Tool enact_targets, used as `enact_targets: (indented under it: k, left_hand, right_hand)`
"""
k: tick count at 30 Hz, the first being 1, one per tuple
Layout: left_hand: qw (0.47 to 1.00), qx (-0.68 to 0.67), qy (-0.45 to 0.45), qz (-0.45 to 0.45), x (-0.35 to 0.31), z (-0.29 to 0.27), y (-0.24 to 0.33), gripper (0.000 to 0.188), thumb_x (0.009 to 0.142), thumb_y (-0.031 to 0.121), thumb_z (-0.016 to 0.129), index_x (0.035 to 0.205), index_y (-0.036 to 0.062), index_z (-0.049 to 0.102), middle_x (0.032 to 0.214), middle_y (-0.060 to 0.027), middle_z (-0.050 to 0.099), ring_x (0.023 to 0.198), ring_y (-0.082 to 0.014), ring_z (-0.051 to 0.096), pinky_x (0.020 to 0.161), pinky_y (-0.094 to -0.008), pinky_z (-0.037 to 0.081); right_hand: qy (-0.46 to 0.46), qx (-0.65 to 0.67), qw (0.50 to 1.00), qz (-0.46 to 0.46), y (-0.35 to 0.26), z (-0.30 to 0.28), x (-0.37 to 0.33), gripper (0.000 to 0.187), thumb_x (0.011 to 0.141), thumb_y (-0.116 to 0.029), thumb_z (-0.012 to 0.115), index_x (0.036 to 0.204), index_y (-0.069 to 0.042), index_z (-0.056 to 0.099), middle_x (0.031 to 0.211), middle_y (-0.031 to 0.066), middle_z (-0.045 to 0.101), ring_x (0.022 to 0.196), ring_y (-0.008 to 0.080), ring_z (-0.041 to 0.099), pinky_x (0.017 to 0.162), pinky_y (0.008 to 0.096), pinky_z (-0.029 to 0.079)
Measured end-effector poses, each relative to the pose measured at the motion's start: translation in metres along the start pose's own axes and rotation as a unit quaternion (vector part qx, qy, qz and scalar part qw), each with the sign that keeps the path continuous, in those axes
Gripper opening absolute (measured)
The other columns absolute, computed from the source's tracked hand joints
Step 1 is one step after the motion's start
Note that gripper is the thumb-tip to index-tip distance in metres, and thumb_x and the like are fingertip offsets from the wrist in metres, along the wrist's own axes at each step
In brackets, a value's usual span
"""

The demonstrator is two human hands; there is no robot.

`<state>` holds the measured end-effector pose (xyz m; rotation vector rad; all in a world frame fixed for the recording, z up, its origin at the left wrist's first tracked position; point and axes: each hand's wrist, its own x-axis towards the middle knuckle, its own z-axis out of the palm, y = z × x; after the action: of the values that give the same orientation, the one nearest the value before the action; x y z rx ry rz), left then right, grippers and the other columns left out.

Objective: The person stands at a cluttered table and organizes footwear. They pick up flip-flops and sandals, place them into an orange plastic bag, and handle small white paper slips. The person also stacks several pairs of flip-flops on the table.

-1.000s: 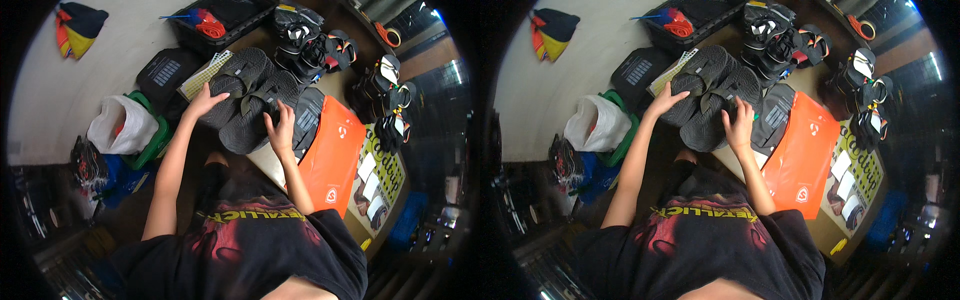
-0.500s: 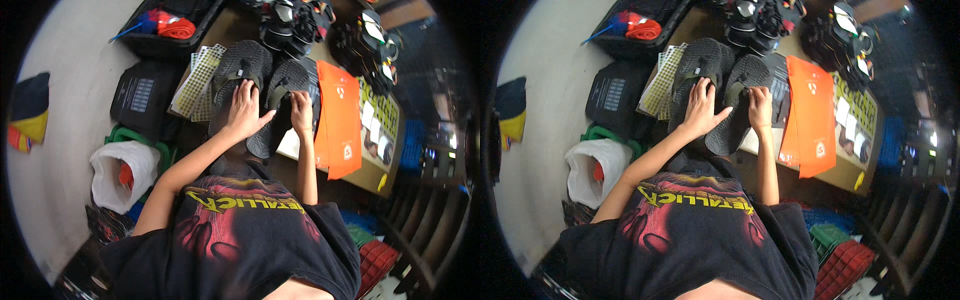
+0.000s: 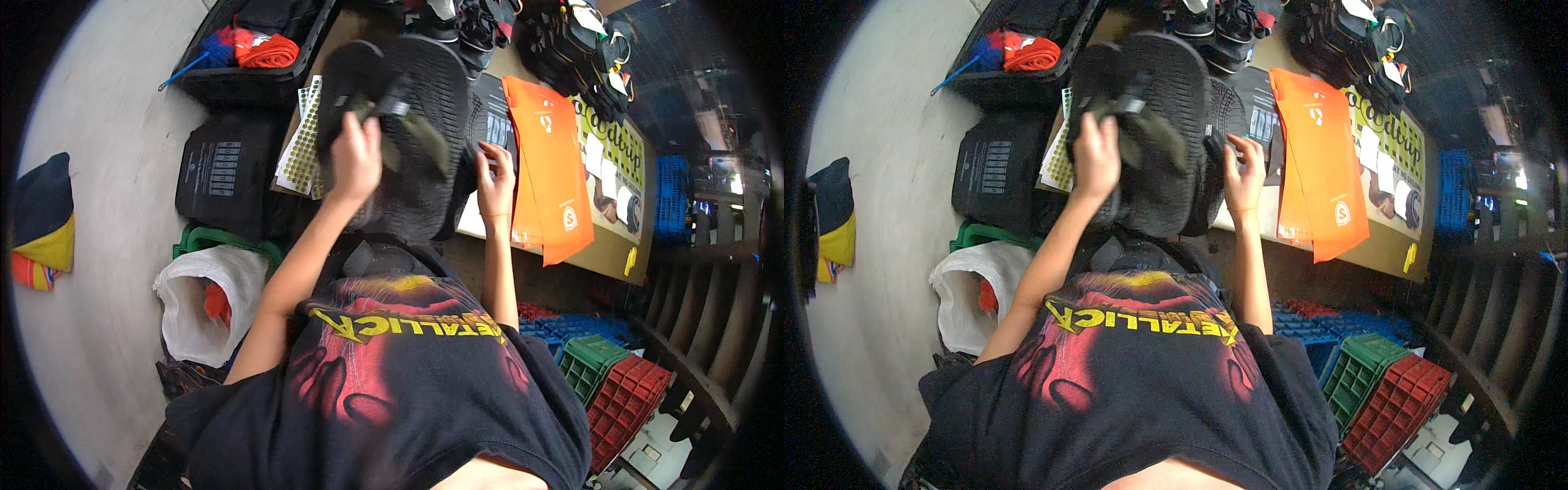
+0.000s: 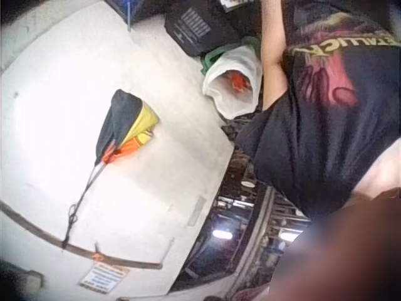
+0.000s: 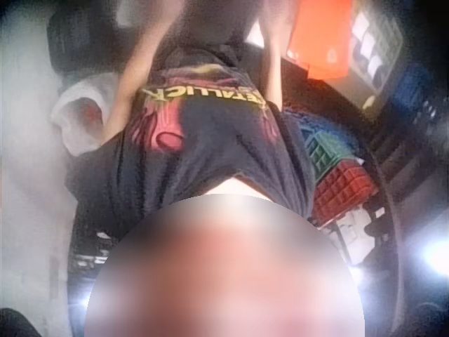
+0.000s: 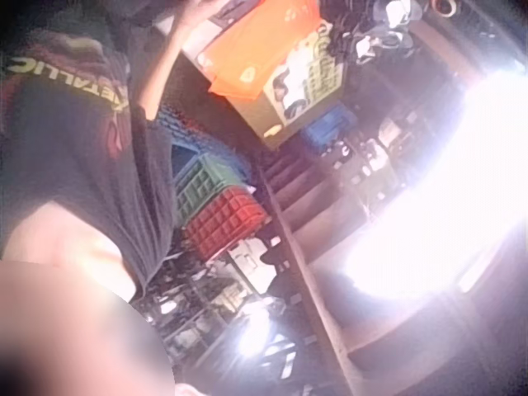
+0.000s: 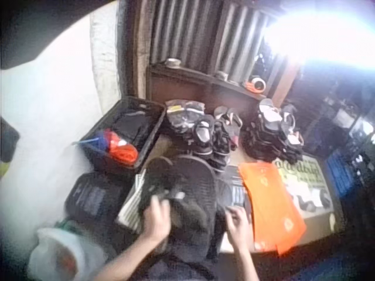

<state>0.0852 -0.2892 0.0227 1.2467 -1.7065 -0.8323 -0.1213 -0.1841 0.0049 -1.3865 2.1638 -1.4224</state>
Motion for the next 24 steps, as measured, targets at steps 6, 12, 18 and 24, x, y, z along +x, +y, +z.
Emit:
enact_targets:
  k: [6, 12, 18, 24]
  left_hand:
    - [0.992, -0.015, 0.110, 0.065, 0.013, -0.049, -0.001, 0.023, 0.093, 0.018, 0.043, 0.088, -0.0048, 0.048, 0.063, -0.0231, 0.055, 0.060, -0.0400, 0.056, 0.051, -0.0431, 0.039]
    - [0.995, -0.029, 0.090, -0.008, 0.002, -0.031, -0.018, 0.026, 0.093, 0.019, 0.042, 0.098, -0.0053, 0.048, 0.081, -0.0235, 0.057, 0.076, -0.0384, 0.056, 0.065, -0.0409, 0.041]
    - [0.987, -0.115, 0.087, -0.072, 0.005, -0.019, -0.054, 0.037, 0.094, 0.024, 0.038, 0.100, -0.0108, 0.049, 0.092, -0.0277, 0.054, 0.091, -0.0370, 0.053, 0.080, -0.0410, 0.039]
    - [0.923, -0.325, 0.083, -0.190, 0.001, -0.014, -0.064, 0.027, 0.093, 0.020, 0.040, 0.093, -0.0057, 0.050, 0.074, -0.0096, 0.048, 0.070, -0.0149, 0.044, 0.064, -0.0294, 0.036]
  right_hand:
    - [-0.113, -0.204, 0.965, -0.118, 0.001, 0.024, 0.015, 0.046, 0.072, -0.022, 0.069, 0.114, -0.009, 0.053, 0.111, 0.0110, 0.050, 0.102, 0.0303, 0.045, 0.089, 0.0401, 0.036]
    - [-0.053, -0.192, 0.959, -0.202, -0.021, 0.056, -0.002, 0.042, 0.067, -0.004, 0.063, 0.108, -0.008, 0.055, 0.116, 0.0146, 0.046, 0.109, 0.0350, 0.041, 0.094, 0.0439, 0.032]
    - [-0.141, -0.090, 0.949, -0.266, -0.016, 0.089, -0.006, 0.046, 0.066, 0.004, 0.050, 0.111, 0.006, 0.047, 0.121, 0.0253, 0.042, 0.113, 0.0411, 0.039, 0.098, 0.0441, 0.032]
    - [-0.202, -0.009, 0.950, -0.238, -0.015, 0.094, 0.017, 0.056, 0.058, 0.011, 0.048, 0.114, 0.006, 0.043, 0.124, 0.0225, 0.042, 0.119, 0.0373, 0.037, 0.102, 0.0397, 0.028]
